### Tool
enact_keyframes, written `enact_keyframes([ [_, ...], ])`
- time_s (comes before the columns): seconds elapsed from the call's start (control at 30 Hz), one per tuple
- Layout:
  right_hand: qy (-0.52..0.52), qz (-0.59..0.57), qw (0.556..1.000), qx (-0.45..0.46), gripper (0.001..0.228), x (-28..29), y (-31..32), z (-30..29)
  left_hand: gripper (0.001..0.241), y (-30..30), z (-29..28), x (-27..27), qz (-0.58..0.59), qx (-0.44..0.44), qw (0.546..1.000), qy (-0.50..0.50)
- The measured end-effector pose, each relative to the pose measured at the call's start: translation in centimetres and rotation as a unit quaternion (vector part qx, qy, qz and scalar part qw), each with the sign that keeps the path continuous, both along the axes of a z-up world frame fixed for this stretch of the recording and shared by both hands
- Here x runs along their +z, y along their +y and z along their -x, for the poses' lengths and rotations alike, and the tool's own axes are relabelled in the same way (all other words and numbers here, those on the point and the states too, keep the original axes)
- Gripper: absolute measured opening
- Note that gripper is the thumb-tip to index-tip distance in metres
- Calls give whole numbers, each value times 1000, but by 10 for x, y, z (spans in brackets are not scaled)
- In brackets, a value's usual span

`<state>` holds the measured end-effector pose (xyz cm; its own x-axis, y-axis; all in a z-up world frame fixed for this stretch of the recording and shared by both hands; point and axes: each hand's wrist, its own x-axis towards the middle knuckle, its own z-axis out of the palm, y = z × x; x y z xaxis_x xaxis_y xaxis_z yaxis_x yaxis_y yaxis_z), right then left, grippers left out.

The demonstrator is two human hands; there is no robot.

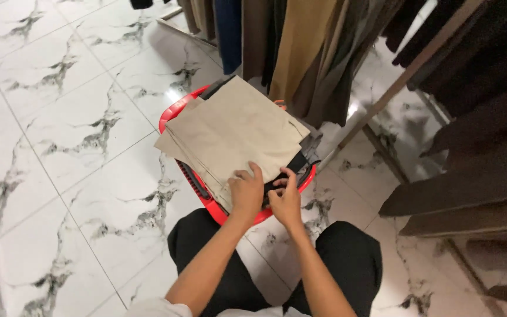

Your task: Hanging trousers on a clothing rack using hangers

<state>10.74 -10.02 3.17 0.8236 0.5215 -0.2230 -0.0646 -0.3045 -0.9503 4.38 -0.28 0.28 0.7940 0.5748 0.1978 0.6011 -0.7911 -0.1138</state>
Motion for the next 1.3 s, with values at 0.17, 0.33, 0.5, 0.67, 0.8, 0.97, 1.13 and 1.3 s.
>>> enact_keyframes([
  [0.17, 50, -10, 999, 0, 75, 14, 1, 3, 42, 18, 7, -4, -105, -37, 987, -115],
  [0.33, 66, 4, 998, 13, 77, 5, 1, 1, 38, 76, 27, -24, 39, -62, 988, -136],
  [0.5, 57, 28, 998, 21, 60, 19, 8, 11, 50, 136, 56, 64, 604, 50, 736, -302],
  [0.67, 128, -20, 991, 23, 75, 30, 3, 19, 51, 138, 80, 66, 725, -30, 525, -445],
  [0.8, 164, -23, 986, 36, 88, 40, -3, 22, 59, 112, 65, 5, 803, 31, 467, -369],
  [0.97, 123, 81, 987, 57, 76, 80, 10, 32, 74, 92, 60, 30, 692, 69, 667, -269],
  [1.13, -32, 324, 926, 193, 82, 121, 42, 23, 77, 81, 68, 40, 565, -13, 780, -268],
  [1.3, -11, 195, 978, 72, 124, 84, 61, 2, 78, 85, 68, 36, 566, -41, 781, -260],
])
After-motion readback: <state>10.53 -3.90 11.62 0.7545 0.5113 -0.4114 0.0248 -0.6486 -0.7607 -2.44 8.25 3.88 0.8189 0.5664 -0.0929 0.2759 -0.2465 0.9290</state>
